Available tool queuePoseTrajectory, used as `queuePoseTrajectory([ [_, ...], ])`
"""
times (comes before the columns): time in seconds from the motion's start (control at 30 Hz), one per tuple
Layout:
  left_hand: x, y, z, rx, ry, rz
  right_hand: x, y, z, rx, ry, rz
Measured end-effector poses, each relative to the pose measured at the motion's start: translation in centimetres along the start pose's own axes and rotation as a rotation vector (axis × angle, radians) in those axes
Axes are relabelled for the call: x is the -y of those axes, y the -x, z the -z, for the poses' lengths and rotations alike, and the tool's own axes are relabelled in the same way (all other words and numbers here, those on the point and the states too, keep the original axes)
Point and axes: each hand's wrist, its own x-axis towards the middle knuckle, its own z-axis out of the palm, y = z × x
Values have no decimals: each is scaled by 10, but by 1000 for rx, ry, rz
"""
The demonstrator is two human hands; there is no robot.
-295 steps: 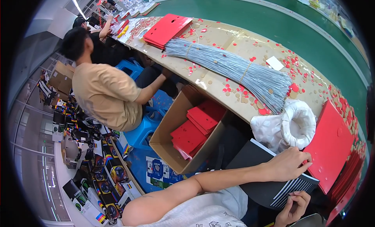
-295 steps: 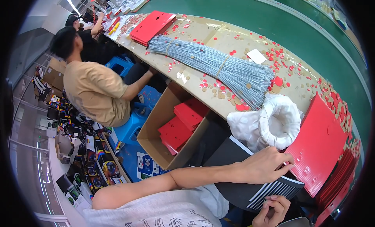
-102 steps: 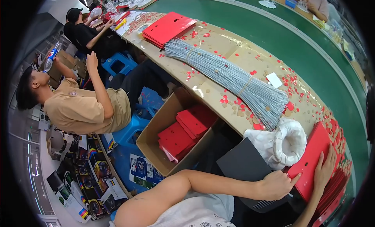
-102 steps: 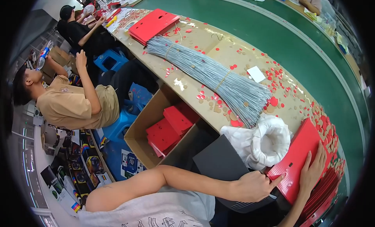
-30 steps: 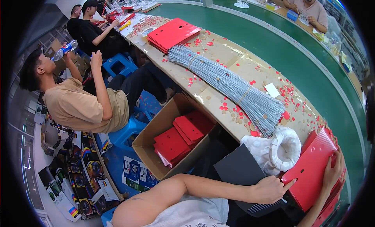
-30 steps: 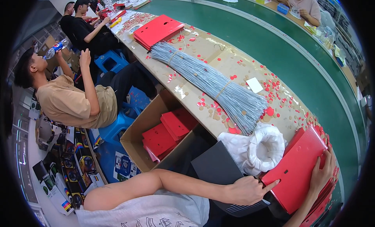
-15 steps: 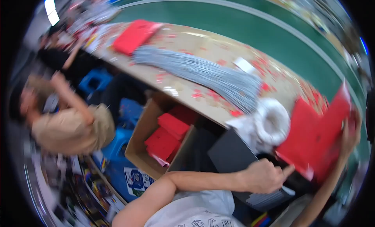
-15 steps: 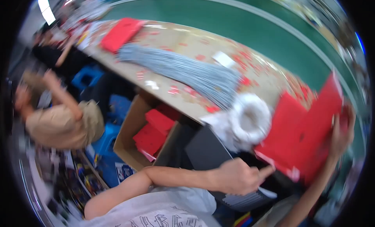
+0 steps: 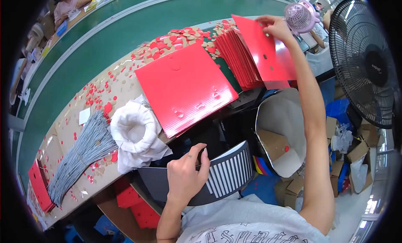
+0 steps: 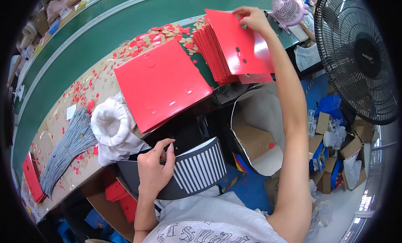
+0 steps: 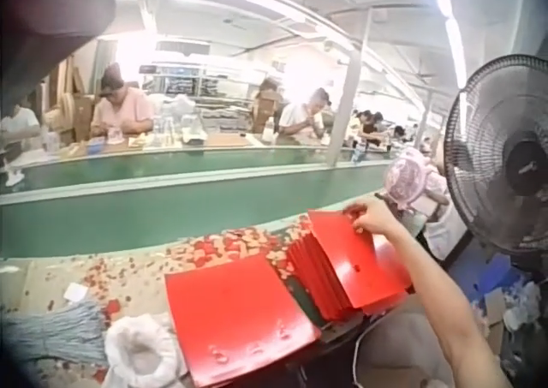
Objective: Assembling components into red plastic folders on a factory production line.
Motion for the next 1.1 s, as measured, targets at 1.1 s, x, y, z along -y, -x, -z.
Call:
queuePoseTrajectory([
  [1.1, 9, 1, -2, 19, 77, 135, -44, 8, -42, 279, 273, 253],
])
